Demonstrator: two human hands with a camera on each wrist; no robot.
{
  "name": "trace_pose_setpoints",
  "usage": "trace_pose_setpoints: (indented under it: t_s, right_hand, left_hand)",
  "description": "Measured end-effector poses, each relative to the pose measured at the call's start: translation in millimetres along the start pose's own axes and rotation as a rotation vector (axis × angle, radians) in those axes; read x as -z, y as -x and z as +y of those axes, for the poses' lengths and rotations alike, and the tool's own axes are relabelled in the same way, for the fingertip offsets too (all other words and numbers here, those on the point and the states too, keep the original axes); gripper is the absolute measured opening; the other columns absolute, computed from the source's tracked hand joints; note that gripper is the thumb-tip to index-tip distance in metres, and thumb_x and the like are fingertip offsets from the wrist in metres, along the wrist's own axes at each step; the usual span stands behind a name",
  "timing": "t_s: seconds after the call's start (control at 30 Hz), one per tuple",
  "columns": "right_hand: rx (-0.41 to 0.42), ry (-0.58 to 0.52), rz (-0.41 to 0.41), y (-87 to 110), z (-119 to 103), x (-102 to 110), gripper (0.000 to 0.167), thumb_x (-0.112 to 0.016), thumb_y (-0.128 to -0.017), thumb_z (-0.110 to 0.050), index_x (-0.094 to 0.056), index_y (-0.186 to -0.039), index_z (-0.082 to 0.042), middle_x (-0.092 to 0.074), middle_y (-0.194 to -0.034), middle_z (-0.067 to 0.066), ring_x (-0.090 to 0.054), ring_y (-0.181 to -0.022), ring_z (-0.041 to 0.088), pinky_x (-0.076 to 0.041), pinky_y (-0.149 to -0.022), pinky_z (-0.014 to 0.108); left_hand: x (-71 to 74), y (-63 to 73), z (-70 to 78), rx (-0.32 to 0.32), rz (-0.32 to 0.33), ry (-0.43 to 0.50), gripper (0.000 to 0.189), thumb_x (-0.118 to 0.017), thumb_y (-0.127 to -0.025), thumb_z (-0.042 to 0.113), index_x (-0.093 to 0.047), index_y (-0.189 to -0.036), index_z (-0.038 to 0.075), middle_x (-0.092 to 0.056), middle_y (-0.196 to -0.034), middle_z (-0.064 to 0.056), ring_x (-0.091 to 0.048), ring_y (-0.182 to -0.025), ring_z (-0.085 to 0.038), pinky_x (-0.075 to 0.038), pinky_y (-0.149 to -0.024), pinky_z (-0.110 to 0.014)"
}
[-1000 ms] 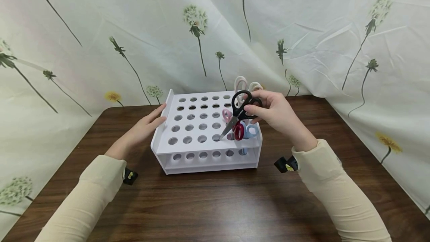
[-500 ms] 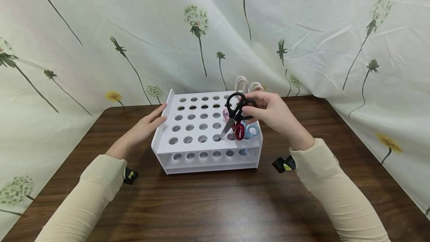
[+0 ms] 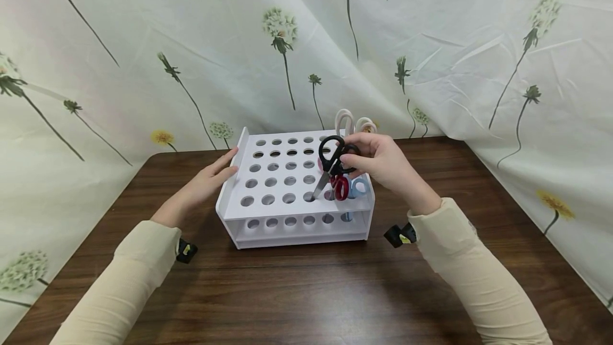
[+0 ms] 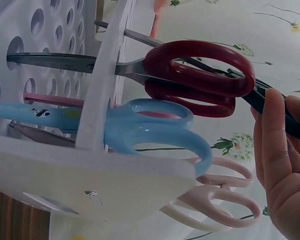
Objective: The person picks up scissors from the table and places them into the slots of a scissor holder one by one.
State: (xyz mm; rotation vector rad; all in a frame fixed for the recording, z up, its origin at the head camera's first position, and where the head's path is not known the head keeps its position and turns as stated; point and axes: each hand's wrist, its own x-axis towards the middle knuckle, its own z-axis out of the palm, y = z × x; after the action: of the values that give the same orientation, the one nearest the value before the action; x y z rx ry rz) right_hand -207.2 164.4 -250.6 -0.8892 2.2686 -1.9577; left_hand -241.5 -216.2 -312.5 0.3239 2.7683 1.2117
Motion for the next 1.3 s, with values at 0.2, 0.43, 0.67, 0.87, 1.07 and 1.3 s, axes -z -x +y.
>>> trace_pose_setpoints:
  t_s: [0.2, 0.43, 0.67, 0.87, 1.07, 1.3]
  right_hand:
    - [-0.032, 0.039, -0.001, -1.6, -1, -4, 0.035, -0.062, -0.086, 0.003, -0.052, -0.117, 0.013, -0.065, -0.097, 0.012, -0.065, -0.075, 0.020, -0.053, -0.060, 0.035]
    - [-0.063, 0.090, -0.018, -4.8, -2, -8, 0.040, -0.063, -0.086, -0.001, -0.051, -0.123, 0.006, -0.061, -0.108, 0.015, -0.064, -0.072, 0.023, -0.053, -0.061, 0.039]
    - [-0.055, 0.131, -0.038, -7.4, 2, -14, 0.033, -0.064, -0.085, 0.000, -0.056, -0.117, 0.006, -0.063, -0.106, 0.015, -0.061, -0.069, 0.018, -0.050, -0.050, 0.030]
    - [-0.025, 0.190, -0.046, -9.4, 4, -18, 0.029, -0.065, -0.084, 0.000, -0.059, -0.111, 0.009, -0.064, -0.103, 0.015, -0.064, -0.086, 0.013, -0.051, -0.066, 0.024]
    - [-0.016, 0.216, -0.050, -9.0, 2, -20, 0.029, -0.066, -0.083, 0.001, -0.059, -0.111, 0.008, -0.065, -0.098, 0.014, -0.064, -0.085, 0.016, -0.051, -0.070, 0.027]
    - [-0.019, 0.288, -0.047, -8.5, 2, -25, 0.028, -0.067, -0.082, 0.000, -0.061, -0.109, 0.005, -0.066, -0.092, 0.012, -0.065, -0.081, 0.018, -0.050, -0.067, 0.026]
  left_hand:
    - [-0.6, -0.9, -1.8, 0.001, 0.000, 0.007, 0.060, -0.039, -0.095, 0.051, -0.017, -0.148, 0.034, -0.010, -0.153, -0.007, -0.001, -0.138, -0.026, -0.010, -0.104, -0.057]
    - [0.0, -0.1, -0.7, 0.020, -0.011, 0.021, 0.059, -0.039, -0.095, 0.050, -0.016, -0.147, 0.036, -0.008, -0.153, -0.006, 0.000, -0.138, -0.023, -0.010, -0.103, -0.057]
    - [-0.3, -1.3, -2.1, -0.006, 0.001, -0.001, 0.060, -0.039, -0.095, 0.050, -0.017, -0.148, 0.032, -0.010, -0.152, -0.008, -0.001, -0.138, -0.027, -0.011, -0.103, -0.057]
    - [0.0, -0.4, -1.5, 0.001, 0.002, 0.004, 0.059, -0.039, -0.096, 0.048, -0.017, -0.148, 0.033, -0.010, -0.152, -0.008, -0.001, -0.138, -0.026, -0.010, -0.103, -0.057]
    - [0.9, -0.1, -0.2, 0.007, 0.004, -0.003, 0.058, -0.039, -0.096, 0.047, -0.017, -0.148, 0.033, -0.010, -0.152, -0.008, -0.001, -0.138, -0.027, -0.010, -0.103, -0.057]
    - [0.3, -0.6, -0.6, -0.006, 0.001, -0.001, 0.059, -0.039, -0.096, 0.046, -0.016, -0.148, 0.031, -0.010, -0.152, -0.008, -0.001, -0.138, -0.028, -0.009, -0.103, -0.058]
